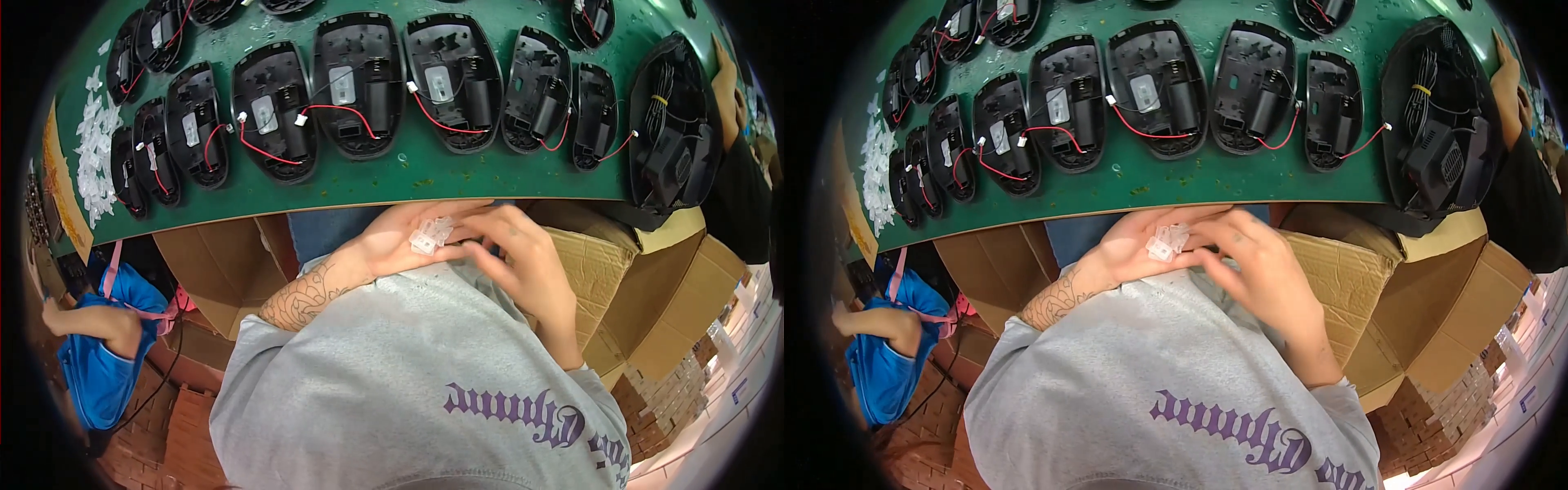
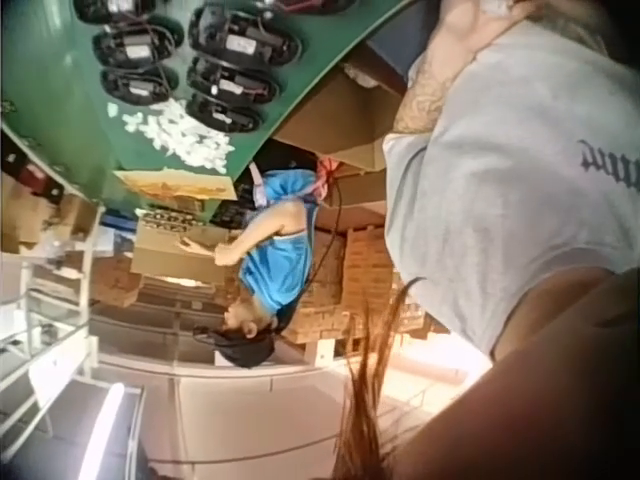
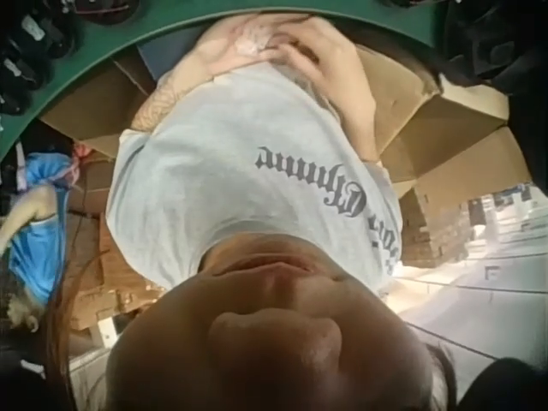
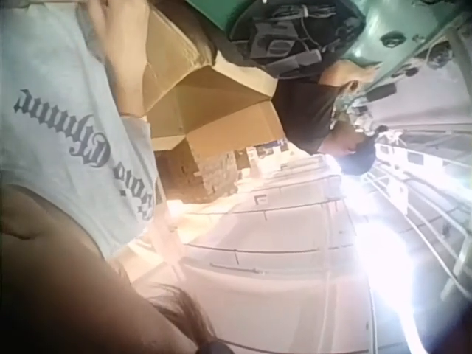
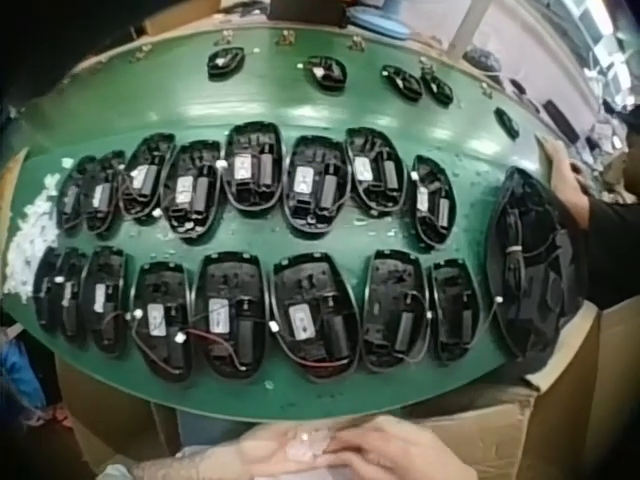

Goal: The person assembles computer mice by inserting clear plastic pieces into mouse shells, retrieving additional shells from a box onto the table, and installing circuit boards into the shells by hand.

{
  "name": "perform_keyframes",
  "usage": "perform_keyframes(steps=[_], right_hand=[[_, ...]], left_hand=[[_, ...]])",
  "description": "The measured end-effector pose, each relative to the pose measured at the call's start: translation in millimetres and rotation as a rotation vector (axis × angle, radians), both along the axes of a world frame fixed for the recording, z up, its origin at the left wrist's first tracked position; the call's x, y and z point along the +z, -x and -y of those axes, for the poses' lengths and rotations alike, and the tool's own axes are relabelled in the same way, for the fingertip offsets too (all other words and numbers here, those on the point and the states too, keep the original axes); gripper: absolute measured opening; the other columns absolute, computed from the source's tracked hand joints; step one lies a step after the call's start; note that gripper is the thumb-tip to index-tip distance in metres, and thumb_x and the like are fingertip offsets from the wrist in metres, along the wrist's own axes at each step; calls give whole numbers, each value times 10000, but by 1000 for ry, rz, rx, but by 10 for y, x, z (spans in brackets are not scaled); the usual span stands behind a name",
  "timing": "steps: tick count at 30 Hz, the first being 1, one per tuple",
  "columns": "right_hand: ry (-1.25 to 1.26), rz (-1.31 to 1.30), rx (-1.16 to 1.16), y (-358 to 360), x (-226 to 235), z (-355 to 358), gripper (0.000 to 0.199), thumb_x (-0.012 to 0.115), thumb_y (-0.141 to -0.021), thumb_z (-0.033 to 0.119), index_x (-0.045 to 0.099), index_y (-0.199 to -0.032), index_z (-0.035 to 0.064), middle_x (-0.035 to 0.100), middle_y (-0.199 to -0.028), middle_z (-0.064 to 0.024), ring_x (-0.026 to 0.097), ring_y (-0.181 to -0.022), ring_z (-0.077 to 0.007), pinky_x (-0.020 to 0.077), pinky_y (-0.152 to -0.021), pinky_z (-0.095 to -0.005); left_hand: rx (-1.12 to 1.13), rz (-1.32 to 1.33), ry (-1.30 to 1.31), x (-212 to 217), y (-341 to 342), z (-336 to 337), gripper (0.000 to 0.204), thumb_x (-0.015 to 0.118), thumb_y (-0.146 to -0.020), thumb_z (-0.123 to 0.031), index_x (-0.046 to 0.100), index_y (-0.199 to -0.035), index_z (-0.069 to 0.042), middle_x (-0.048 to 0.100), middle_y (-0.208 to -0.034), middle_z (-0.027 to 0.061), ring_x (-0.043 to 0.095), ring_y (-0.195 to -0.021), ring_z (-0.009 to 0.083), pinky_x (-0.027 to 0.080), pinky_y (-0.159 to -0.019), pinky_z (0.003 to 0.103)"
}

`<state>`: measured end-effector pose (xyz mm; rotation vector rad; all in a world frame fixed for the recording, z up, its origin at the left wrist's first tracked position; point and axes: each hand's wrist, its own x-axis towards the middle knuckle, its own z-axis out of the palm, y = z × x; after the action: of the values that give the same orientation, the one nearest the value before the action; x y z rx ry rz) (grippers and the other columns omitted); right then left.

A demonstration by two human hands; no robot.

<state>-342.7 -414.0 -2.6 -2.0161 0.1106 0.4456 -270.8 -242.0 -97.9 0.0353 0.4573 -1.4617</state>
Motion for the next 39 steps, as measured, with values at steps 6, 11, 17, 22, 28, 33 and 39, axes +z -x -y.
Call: perform_keyframes(steps=[6, 11, 17, 22, 28, 33, 39], right_hand=[[154, 125, -138, 48, -254, -37, 189, 750, -747, 27, 737, -935, 25, 652, -971, -69, 601, -800, -180, 479, -685, -264], [128, 157, -132, 68, -275, 5, 163, 756, -754, 69, 716, -909, 35, 655, -978, -53, 602, -810, -200, 486, -692, -282], [251, 27, -235, 67, -278, -93, 138, 756, -762, 60, 714, -884, 13, 658, -954, -67, 584, -810, -191, 480, -677, -275], [176, -110, -271, 22, -229, -137, 147, 763, -767, 72, 721, -889, 3, 658, -940, -78, 568, -827, -191, 475, -701, -281], [222, -10, -229, 59, -213, -112, 169, 763, -781, 112, 718, -899, 0, 659, -941, -79, 556, -880, -210, 462, -766, -292], [338, -13, -272, 115, -151, -122, 158, 753, -791, 138, 709, -897, 29, 659, -913, -69, 549, -894, -234, 456, -812, -319], [271, -16, -217, 83, -122, -36, 147, 751, -796, 101, 699, -897, 8, 675, -927, -65, 554, -851, -193, 451, -776, -286]], left_hand=[[82, 3, 72, -118, 97, 49, 514, 462, -1031, -273, 403, -1469, -12, 459, -1480, 140, 526, -1257, 220, 445, -1041, 363], [96, 56, 51, -118, 110, 76, 524, 453, -1031, -259, 370, -1494, -27, 417, -1520, 134, 511, -1266, 229, 413, -1097, 399], [66, 234, -51, 1, 122, 111, 488, 422, -1056, -290, 410, -1469, -30, 520, -1373, 91, 550, -1124, 145, 460, -941, 296], [50, 291, -80, 85, 103, 134, 485, 399, -1067, -318, 429, -1462, -38, 555, -1323, 77, 552, -1042, 108, 459, -835, 237], [105, 201, 75, -82, 118, 116, 503, 404, -1064, -334, 427, -1465, -30, 563, -1301, 85, 532, -971, 100, 429, -738, 220], [113, 200, 175, -124, 102, 122, 517, 402, -1048, -284, 391, -1480, -1, 486, -1461, 162, 550, -1226, 232, 417, -1095, 390], [128, 180, -41, 71, 73, 152, 526, 431, -1045, -334, 430, -1452, 0, 517, -1425, 148, 562, -1011, 129, 475, -764, 230]])
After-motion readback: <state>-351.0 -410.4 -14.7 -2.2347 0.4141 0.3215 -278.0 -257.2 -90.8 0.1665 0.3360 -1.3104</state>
